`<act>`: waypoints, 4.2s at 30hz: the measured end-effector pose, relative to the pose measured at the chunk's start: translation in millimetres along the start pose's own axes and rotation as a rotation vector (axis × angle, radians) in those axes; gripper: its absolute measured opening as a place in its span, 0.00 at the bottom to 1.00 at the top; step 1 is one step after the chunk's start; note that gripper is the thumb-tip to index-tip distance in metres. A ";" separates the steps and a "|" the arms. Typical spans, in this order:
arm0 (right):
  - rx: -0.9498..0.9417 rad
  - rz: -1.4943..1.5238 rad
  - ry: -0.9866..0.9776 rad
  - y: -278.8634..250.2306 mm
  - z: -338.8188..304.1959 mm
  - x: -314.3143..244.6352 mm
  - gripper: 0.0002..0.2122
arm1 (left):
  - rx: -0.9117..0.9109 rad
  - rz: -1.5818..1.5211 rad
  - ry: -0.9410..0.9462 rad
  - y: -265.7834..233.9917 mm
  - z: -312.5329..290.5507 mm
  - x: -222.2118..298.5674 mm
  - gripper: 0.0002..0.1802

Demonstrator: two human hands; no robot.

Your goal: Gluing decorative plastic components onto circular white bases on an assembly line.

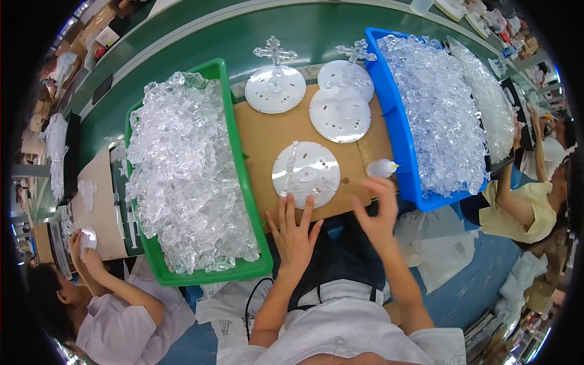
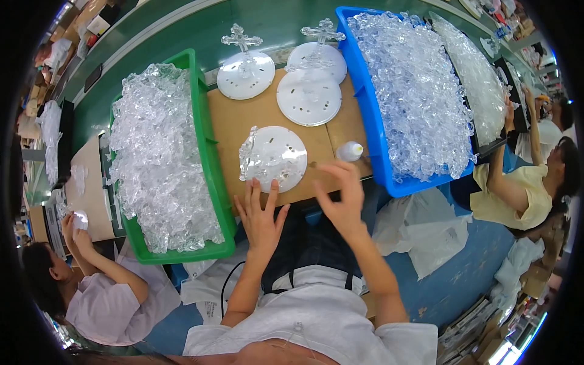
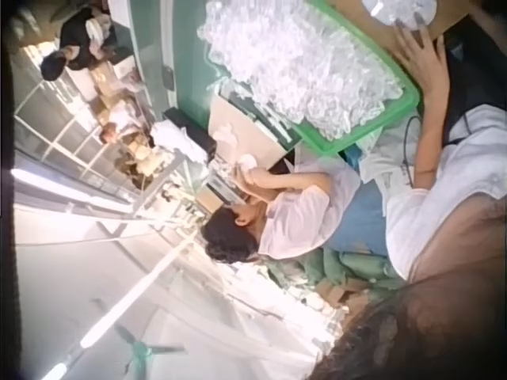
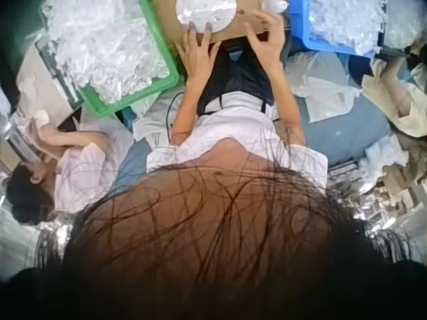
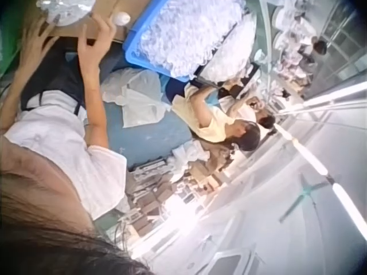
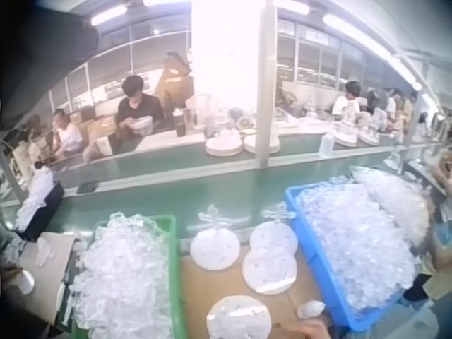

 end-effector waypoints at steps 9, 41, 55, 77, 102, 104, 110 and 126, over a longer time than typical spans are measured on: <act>0.348 -0.122 0.383 12.9 2.9 50.2 0.24 | 0.005 -0.090 0.020 -3.3 5.0 4.6 0.33; -0.132 0.136 0.344 4.4 -55.2 3.8 0.17 | 0.001 -0.058 -0.006 -2.1 7.2 9.9 0.30; -0.164 0.110 0.368 -12.3 -50.2 13.2 0.17 | 0.024 0.020 -0.030 6.4 16.6 40.2 0.31; -0.059 0.243 0.424 -21.6 -68.1 14.7 0.21 | 0.062 -0.310 -0.069 -14.8 9.2 52.8 0.22; -0.126 0.180 0.345 -4.2 -54.0 17.4 0.19 | 0.296 -0.649 -0.376 -18.6 54.3 38.7 0.14; -0.124 0.184 0.345 -3.9 -54.3 18.2 0.19 | 0.288 -0.624 -0.373 -19.1 54.4 38.6 0.14; -0.126 0.190 0.339 -3.4 -52.1 17.4 0.19 | 0.290 -0.621 -0.379 -18.3 54.4 37.0 0.14; -0.144 0.200 0.335 -9.9 -53.7 26.5 0.20 | 0.280 -0.663 -0.403 -13.7 53.7 37.9 0.15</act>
Point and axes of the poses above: each hand's wrist, its own z-axis towards the middle knuckle, its own y-axis out of the palm, x = y × z, the point moved 1 cm from there along z, towards the middle knuckle, and after that the axes turned 6 degrees about z, right-handed, at the moved point
